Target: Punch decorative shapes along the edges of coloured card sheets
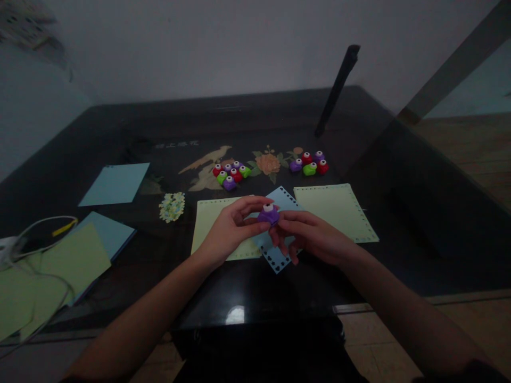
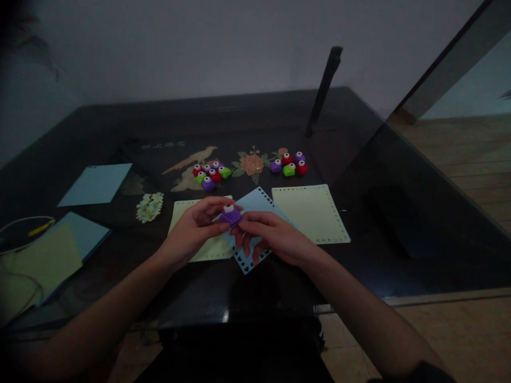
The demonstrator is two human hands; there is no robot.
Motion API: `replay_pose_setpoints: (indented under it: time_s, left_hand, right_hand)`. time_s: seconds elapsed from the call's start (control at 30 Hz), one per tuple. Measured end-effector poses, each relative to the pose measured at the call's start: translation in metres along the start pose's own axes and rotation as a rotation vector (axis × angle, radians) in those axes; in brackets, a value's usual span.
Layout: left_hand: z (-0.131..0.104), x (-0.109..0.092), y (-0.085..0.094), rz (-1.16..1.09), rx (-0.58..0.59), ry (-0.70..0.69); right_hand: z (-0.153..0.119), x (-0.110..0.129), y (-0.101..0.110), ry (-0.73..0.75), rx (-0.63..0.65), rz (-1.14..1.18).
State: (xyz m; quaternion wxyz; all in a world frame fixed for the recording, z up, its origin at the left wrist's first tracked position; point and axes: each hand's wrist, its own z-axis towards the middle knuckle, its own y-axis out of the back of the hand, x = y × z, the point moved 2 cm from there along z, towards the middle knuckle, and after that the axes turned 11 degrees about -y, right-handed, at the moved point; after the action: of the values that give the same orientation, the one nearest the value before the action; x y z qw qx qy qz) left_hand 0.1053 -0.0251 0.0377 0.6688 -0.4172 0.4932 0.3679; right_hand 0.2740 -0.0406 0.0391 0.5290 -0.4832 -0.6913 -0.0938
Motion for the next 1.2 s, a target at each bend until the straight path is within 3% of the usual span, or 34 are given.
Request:
replay_pose_setpoints:
  time_s: [1.03, 1.2]
  left_hand:
    - [0.0018, -0.003, 0.0043, 0.048, 0.092, -0.085]
    - [0.001, -0.0023, 0.0032, -0.035, 0.108, -0.011]
  right_hand:
    - [0.0034, -0.0062, -0.0039, -0.034, 0.08, 0.122]
    - [0.0045, -0.0054, -0.0007, -0.037, -0.006, 0.111]
